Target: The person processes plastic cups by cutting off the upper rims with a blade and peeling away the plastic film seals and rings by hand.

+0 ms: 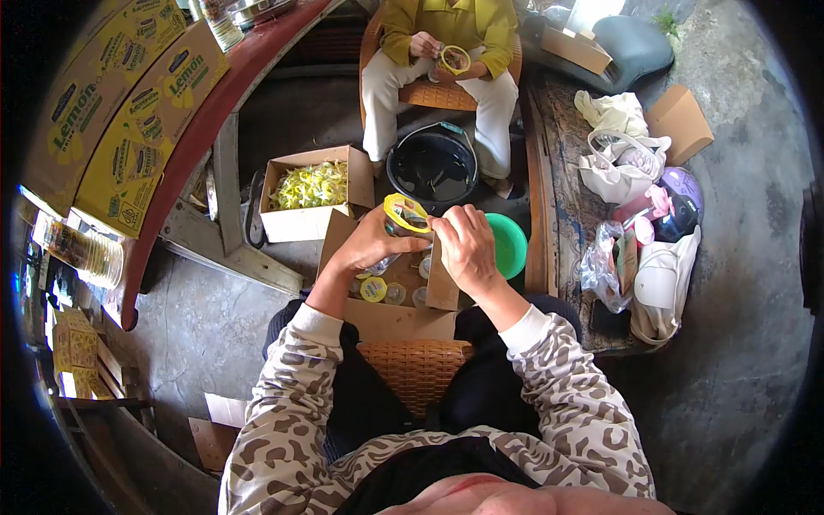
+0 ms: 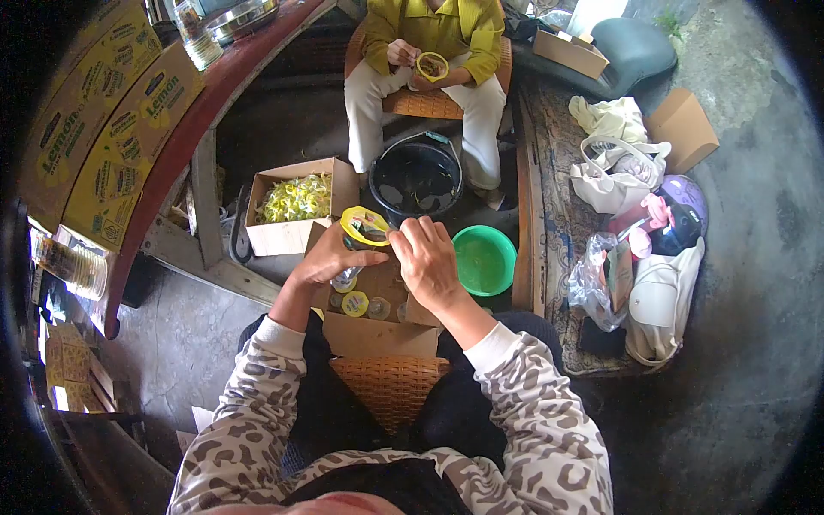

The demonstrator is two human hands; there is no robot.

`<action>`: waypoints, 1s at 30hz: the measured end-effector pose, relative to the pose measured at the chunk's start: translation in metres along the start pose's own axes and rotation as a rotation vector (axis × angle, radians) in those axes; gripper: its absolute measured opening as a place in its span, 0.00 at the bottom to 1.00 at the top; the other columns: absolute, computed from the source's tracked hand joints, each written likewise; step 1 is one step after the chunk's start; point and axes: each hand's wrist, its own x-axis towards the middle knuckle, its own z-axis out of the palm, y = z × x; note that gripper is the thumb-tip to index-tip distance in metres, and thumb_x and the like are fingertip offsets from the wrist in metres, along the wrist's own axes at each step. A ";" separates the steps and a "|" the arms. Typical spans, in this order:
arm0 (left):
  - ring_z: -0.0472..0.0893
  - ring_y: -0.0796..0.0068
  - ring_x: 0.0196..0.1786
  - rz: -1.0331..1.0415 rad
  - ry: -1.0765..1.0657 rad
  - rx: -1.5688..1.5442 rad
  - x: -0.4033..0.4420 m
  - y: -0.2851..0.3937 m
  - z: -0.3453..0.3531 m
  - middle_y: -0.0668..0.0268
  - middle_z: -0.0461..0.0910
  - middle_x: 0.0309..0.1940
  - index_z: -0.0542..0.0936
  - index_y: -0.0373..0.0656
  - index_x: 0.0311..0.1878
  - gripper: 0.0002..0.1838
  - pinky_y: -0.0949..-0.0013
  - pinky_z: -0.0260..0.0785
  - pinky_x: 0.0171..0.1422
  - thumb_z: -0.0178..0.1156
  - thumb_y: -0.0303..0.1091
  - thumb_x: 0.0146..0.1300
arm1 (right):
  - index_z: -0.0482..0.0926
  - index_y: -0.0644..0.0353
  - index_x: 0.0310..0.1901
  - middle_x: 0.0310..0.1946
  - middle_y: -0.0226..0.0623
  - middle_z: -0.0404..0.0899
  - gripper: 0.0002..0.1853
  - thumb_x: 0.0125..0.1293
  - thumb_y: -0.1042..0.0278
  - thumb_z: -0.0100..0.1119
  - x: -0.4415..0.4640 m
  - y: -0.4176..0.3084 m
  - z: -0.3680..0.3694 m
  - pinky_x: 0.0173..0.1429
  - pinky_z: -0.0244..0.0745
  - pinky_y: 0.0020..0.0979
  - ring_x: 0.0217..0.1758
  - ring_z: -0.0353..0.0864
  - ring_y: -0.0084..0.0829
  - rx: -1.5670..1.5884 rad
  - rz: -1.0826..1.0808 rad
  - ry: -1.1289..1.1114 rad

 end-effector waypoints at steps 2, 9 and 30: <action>0.81 0.76 0.50 0.015 -0.009 -0.022 0.002 0.000 0.000 0.64 0.85 0.48 0.79 0.37 0.53 0.28 0.68 0.73 0.59 0.80 0.32 0.49 | 0.80 0.59 0.36 0.33 0.33 0.71 0.06 0.56 0.76 0.63 0.002 0.001 0.001 0.42 0.71 0.36 0.39 0.74 0.34 0.032 0.006 0.013; 0.82 0.78 0.47 0.059 0.037 -0.022 0.005 -0.011 -0.009 0.65 0.85 0.45 0.81 0.37 0.52 0.24 0.70 0.74 0.55 0.76 0.31 0.52 | 0.81 0.59 0.37 0.32 0.32 0.71 0.06 0.57 0.76 0.65 0.003 0.003 -0.001 0.41 0.70 0.35 0.37 0.74 0.33 0.037 0.005 0.022; 0.83 0.69 0.52 0.114 0.180 0.208 -0.002 -0.001 -0.007 0.58 0.85 0.49 0.78 0.35 0.57 0.28 0.66 0.73 0.59 0.73 0.38 0.56 | 0.80 0.59 0.37 0.33 0.35 0.71 0.08 0.55 0.80 0.64 0.001 0.007 0.001 0.42 0.71 0.37 0.38 0.74 0.36 0.166 0.133 0.027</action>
